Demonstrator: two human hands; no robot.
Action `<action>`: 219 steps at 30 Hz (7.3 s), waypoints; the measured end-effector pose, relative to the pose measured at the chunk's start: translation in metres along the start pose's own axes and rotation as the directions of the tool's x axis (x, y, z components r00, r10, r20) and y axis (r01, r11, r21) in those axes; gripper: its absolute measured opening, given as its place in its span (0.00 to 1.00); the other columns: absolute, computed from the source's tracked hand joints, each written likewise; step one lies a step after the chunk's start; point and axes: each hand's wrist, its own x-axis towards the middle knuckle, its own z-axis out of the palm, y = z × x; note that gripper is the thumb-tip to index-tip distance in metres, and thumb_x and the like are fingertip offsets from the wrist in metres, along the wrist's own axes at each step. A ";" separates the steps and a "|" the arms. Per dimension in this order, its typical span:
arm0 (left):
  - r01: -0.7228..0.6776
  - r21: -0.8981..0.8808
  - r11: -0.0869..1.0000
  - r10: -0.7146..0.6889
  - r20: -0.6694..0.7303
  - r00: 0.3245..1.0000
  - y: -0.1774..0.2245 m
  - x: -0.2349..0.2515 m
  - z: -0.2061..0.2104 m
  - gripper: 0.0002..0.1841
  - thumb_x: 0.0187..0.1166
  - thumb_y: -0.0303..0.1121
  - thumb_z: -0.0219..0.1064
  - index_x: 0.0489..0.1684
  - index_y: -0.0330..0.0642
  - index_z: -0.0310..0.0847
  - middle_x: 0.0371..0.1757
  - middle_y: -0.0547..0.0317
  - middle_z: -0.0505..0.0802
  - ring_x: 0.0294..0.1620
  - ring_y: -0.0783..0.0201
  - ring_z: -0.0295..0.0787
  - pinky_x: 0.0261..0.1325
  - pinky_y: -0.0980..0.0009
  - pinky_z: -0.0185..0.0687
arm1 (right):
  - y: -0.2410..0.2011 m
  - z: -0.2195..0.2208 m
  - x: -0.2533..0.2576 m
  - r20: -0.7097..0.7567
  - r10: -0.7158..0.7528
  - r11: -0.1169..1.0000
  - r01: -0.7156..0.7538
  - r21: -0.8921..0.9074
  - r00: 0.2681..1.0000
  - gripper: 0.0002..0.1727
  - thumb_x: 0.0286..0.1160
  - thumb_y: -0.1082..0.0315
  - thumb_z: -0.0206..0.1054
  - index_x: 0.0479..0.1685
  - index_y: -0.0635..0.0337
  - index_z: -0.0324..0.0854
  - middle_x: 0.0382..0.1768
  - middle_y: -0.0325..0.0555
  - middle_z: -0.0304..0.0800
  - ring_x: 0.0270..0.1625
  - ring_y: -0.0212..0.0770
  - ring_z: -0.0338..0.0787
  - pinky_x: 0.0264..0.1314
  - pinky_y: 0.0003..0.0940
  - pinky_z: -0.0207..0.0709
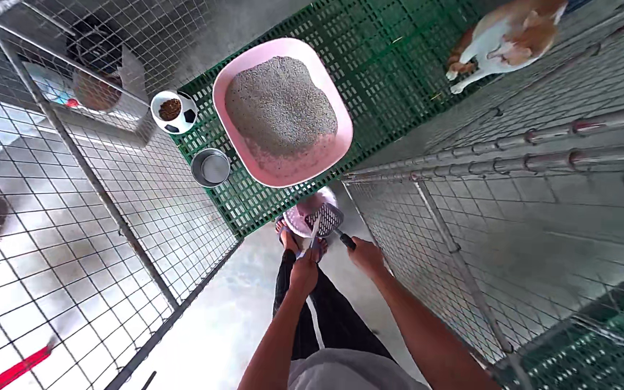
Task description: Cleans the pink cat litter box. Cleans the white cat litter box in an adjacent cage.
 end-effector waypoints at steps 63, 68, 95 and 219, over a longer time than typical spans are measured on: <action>0.125 0.145 0.981 -0.111 -0.101 0.989 0.063 0.006 -0.168 0.29 0.93 0.30 0.46 0.95 0.48 0.50 0.76 0.33 0.81 0.71 0.37 0.83 0.72 0.41 0.78 | -0.341 -0.210 -0.031 -0.072 -0.320 0.932 0.328 0.154 0.945 0.19 0.92 0.62 0.54 0.64 0.70 0.77 0.45 0.56 0.84 0.37 0.42 0.86 0.46 0.38 0.81; 0.127 0.148 0.981 -0.115 -0.090 0.989 0.055 0.005 -0.166 0.31 0.92 0.32 0.49 0.96 0.53 0.48 0.80 0.33 0.77 0.70 0.35 0.84 0.70 0.39 0.78 | -0.359 -0.205 0.035 -0.225 -0.357 0.894 0.401 0.199 0.907 0.21 0.88 0.62 0.60 0.69 0.67 0.78 0.59 0.64 0.87 0.56 0.54 0.91 0.60 0.53 0.82; 0.080 -0.183 0.980 -0.108 -0.150 0.983 0.054 -0.011 -0.165 0.29 0.96 0.32 0.44 0.96 0.46 0.44 0.52 0.35 0.89 0.37 0.47 0.90 0.47 0.51 0.87 | -0.171 -0.197 0.008 -0.499 -0.335 0.813 0.513 0.275 0.799 0.25 0.83 0.57 0.69 0.70 0.67 0.82 0.57 0.67 0.91 0.61 0.62 0.90 0.70 0.60 0.76; -0.006 -0.262 0.965 -0.076 -0.303 0.950 0.030 -0.035 -0.115 0.27 0.96 0.35 0.47 0.94 0.46 0.52 0.57 0.36 0.89 0.39 0.48 0.92 0.47 0.52 0.88 | 0.035 -0.036 -0.122 -0.288 -0.128 0.960 0.191 0.203 0.949 0.27 0.83 0.55 0.70 0.76 0.61 0.81 0.56 0.68 0.92 0.60 0.69 0.91 0.66 0.69 0.77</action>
